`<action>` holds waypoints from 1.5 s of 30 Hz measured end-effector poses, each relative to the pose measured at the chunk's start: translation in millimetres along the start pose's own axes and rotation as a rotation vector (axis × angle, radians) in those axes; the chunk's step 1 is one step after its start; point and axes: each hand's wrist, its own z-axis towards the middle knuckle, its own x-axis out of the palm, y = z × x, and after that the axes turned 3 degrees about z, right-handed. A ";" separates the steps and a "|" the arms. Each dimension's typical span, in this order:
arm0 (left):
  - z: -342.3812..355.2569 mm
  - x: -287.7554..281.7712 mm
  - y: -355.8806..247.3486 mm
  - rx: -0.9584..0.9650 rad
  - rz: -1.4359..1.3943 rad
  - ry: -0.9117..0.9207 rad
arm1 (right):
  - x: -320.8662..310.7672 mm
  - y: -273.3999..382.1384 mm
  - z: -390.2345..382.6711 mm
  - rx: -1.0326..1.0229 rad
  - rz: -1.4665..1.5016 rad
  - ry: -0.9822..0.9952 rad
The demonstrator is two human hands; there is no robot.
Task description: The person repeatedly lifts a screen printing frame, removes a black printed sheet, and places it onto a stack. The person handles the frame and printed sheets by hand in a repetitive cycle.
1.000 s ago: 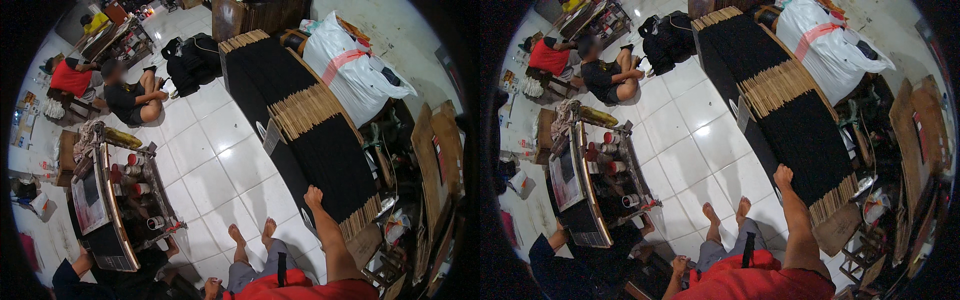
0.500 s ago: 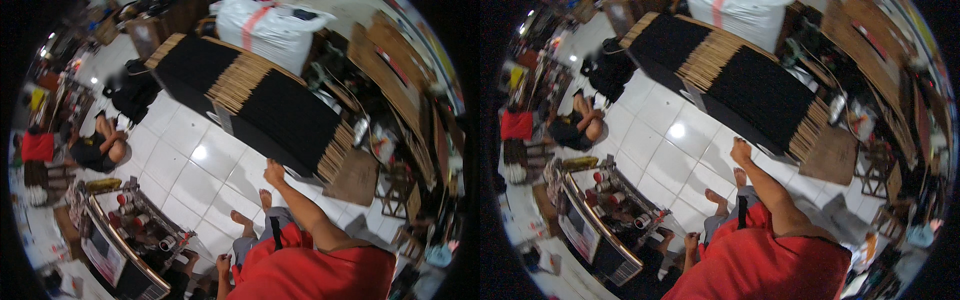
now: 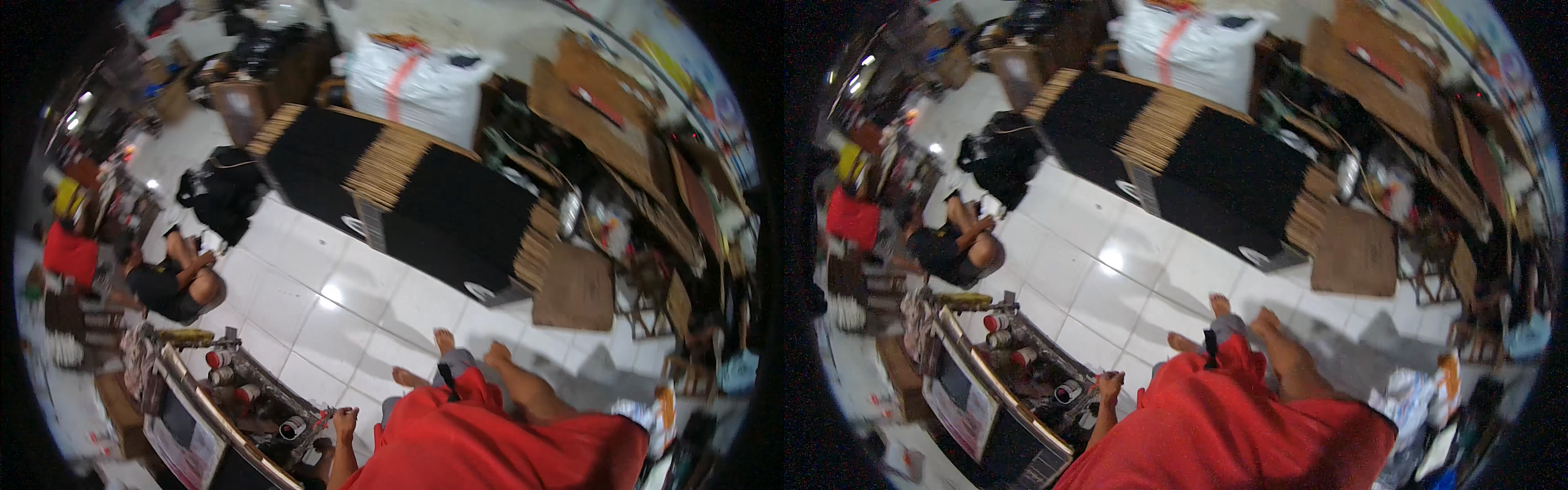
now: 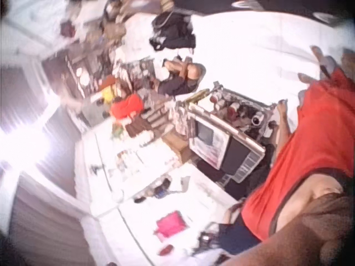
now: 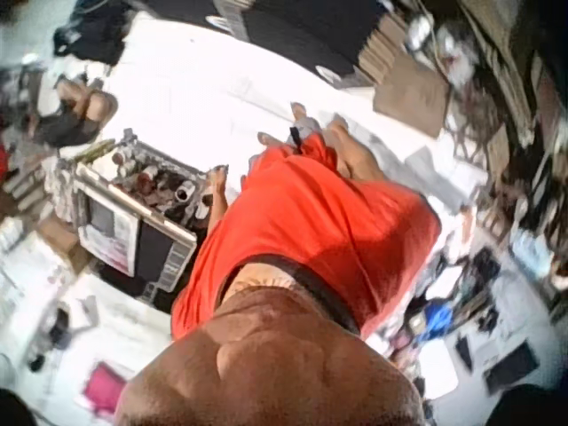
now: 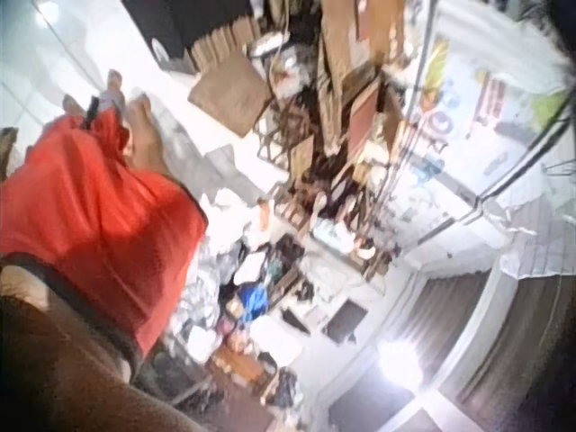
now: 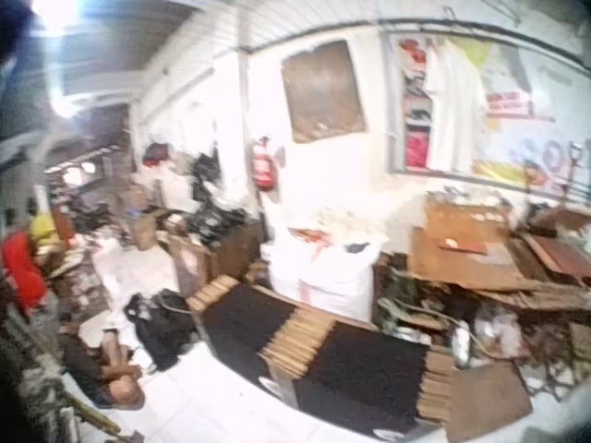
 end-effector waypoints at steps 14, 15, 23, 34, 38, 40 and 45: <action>-21.9 34.8 73.1 -0.426 0.047 -0.005 | 11.2 168.8 80.2 -0.309 0.210 0.170; -24.4 39.2 68.7 -0.358 0.021 -0.057 | 7.3 179.4 91.8 -0.345 0.174 0.175; -5.3 102.2 -24.6 -0.528 -0.554 -0.120 | -75.7 249.8 165.1 -0.277 0.213 0.305; 1.9 118.1 -145.4 -0.568 -0.516 -0.378 | -220.2 437.1 20.4 -1.095 0.758 0.458; 11.9 117.1 -144.3 -0.581 -0.518 -0.219 | -336.1 479.3 -142.5 -1.541 1.012 0.578; 21.2 118.4 -143.9 -0.527 -0.536 -0.263 | -394.4 474.7 -205.7 -2.046 1.021 0.416; 43.9 109.9 -144.7 -0.461 -0.630 -0.274 | -482.9 458.3 -297.3 -2.827 0.878 0.138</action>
